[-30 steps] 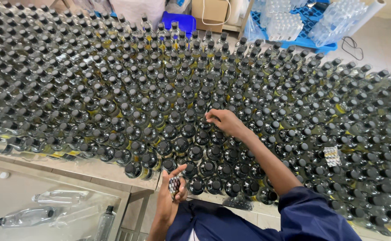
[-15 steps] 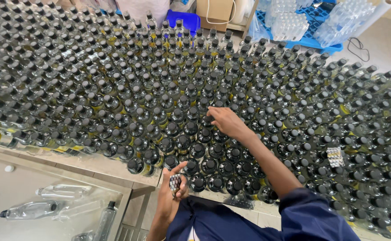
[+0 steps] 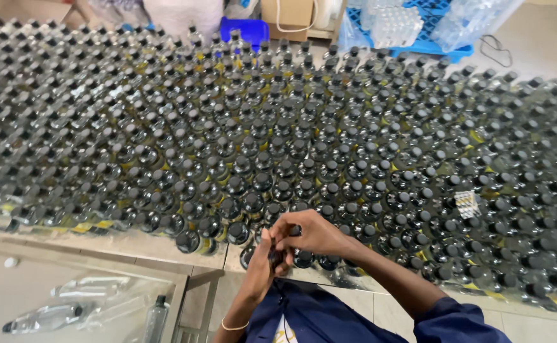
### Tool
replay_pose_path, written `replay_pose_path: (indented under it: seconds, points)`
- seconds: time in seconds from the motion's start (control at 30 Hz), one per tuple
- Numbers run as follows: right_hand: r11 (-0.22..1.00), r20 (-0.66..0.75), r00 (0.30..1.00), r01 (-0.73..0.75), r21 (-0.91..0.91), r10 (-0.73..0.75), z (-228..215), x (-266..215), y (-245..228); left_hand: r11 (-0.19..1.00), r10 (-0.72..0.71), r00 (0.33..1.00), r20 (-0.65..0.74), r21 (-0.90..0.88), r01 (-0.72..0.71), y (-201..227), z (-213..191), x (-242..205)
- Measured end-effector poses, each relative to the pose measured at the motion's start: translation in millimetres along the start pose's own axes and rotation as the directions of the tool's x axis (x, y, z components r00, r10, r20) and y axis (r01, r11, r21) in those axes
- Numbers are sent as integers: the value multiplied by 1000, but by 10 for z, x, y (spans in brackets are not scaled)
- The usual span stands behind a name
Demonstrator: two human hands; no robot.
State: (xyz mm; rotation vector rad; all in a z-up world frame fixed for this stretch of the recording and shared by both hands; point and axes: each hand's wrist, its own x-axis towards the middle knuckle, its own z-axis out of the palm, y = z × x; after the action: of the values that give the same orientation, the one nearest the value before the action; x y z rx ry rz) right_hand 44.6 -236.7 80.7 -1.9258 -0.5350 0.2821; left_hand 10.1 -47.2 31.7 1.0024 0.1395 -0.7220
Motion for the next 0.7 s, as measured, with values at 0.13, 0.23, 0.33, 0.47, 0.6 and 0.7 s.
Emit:
replay_pose_path:
  seconds: [0.13,0.23,0.33,0.47,0.6,0.7]
  points:
    - [997,-62,997,-50,57,54,-52,-87,-147,1000,-11,999,34,-3,12,-157,-122,92]
    - [997,-87,996,-2,83,9,-85,-101,-98,1000,15,997,81,-23,-13,-138,-116,89]
    - [997,-107,994,-40,-62,33,-145,-63,168,999,28,995,97,-42,-24,-80,-106,41]
    - [976,-336,942,-47,-212,-27,-456,206,643,981,17,999,41,-195,-9,-133,-243,85]
    - [932,-520,854,-181,-315,-10,-795,513,1154,976,48,999,-4,-212,-47,-100,-332,-13]
    - [924,-488,864,-77,-375,-126,-943,630,1594,969,43,998,-38,-243,-51,-88,-407,-48]
